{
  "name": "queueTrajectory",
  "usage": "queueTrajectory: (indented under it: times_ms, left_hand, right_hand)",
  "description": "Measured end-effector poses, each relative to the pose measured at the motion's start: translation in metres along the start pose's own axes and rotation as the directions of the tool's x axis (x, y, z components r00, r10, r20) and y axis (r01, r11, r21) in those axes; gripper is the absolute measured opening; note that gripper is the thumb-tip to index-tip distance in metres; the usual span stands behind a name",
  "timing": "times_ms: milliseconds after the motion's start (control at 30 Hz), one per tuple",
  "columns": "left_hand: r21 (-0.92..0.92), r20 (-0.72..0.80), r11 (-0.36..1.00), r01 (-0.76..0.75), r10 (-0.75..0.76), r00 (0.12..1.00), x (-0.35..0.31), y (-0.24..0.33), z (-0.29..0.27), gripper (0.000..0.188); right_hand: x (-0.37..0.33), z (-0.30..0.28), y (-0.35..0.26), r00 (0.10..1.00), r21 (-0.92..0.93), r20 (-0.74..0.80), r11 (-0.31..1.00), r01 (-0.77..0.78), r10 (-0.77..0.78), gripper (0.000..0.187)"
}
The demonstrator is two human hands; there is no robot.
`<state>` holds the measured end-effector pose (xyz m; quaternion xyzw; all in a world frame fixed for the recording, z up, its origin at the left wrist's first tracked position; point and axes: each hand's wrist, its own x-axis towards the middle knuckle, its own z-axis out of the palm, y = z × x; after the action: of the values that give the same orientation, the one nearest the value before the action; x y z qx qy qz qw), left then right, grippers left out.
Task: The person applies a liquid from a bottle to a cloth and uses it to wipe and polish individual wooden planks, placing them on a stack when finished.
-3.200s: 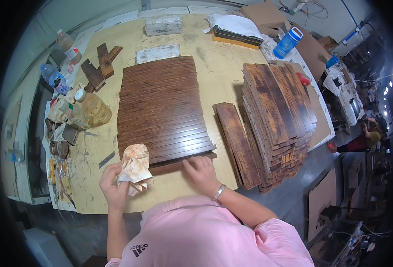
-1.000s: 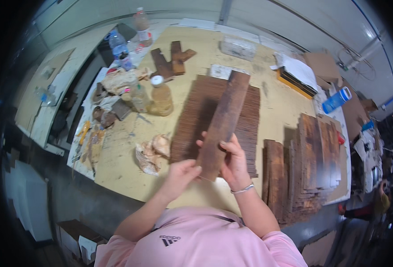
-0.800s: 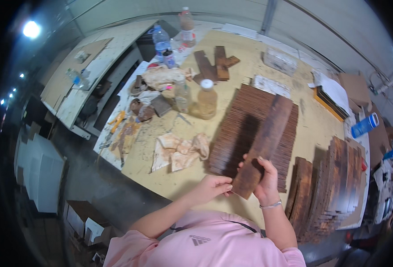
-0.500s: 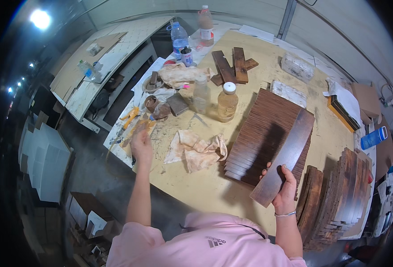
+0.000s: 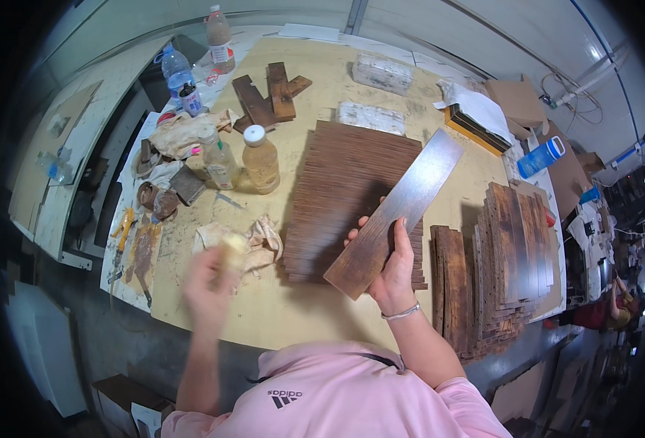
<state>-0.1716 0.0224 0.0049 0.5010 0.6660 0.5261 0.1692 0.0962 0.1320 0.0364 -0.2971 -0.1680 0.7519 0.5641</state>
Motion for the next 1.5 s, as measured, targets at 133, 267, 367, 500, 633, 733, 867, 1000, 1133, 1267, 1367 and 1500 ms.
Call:
queueTrajectory:
  times_ms: [133,267,367,500,633,733,867,1000,1133,1267,1367,1500]
  left_hand:
    - [-0.149,0.14,0.944,-0.295,0.316,0.938,-0.03,0.063,0.053,0.043]
    - [-0.135,0.18,0.93,-0.342,0.363,0.914,-0.037,0.077,0.075,0.045]
    - [-0.18,0.312,0.899,-0.399,0.437,0.844,-0.059,0.077,0.079,0.043]
    - [-0.182,0.303,0.903,-0.389,0.428,0.852,-0.062,0.08,0.082,0.045]
    - [-0.115,0.326,0.929,-0.35,0.369,0.87,-0.055,0.094,0.082,0.044]
    - [-0.132,0.385,0.897,-0.423,0.439,0.812,-0.063,0.09,0.079,0.043]
    - [0.076,0.124,0.901,-0.427,0.416,0.901,-0.028,0.085,0.078,0.04]
    - [-0.033,0.229,0.917,-0.396,0.393,0.89,-0.035,0.098,0.071,0.041]
    - [0.025,0.204,0.927,-0.374,0.362,0.909,-0.032,0.088,0.077,0.044]
    - [0.038,0.223,0.896,-0.443,0.424,0.878,-0.025,0.096,0.071,0.044]
    - [0.06,0.254,0.926,-0.372,0.346,0.903,-0.023,0.087,0.073,0.044]
    - [0.058,0.215,0.916,-0.398,0.378,0.901,-0.011,0.082,0.068,0.044]
  right_hand:
    - [-0.004,0.002,-0.007,0.997,0.021,-0.041,0.997,0.07,-0.069,0.047]
    - [-0.009,-0.005,-0.014,0.988,0.056,-0.107,0.992,0.114,-0.108,0.046]
    - [-0.014,-0.008,-0.024,0.987,0.079,-0.098,0.987,0.138,-0.131,0.046]
    - [-0.017,-0.014,-0.03,0.985,0.092,-0.086,0.983,0.16,-0.153,0.046]
    - [-0.019,-0.012,-0.034,0.991,0.117,-0.077,0.986,0.116,-0.108,0.046]
    - [-0.02,-0.013,-0.033,0.991,0.108,-0.096,0.989,0.105,-0.095,0.047]
    - [-0.023,-0.014,-0.034,0.992,0.107,-0.112,0.991,0.076,-0.064,0.045]
    - [-0.023,-0.017,-0.034,0.995,0.115,-0.084,0.992,0.057,-0.048,0.046]
    - [-0.02,-0.018,-0.031,0.993,0.101,-0.096,0.991,0.085,-0.075,0.047]
    - [-0.02,-0.022,-0.034,0.994,0.098,-0.102,0.995,0.034,-0.024,0.049]
    - [-0.01,-0.038,-0.029,0.998,0.028,0.007,0.998,-0.061,0.061,0.051]
    - [-0.019,-0.059,-0.041,0.909,-0.178,0.162,0.917,-0.356,0.384,0.057]
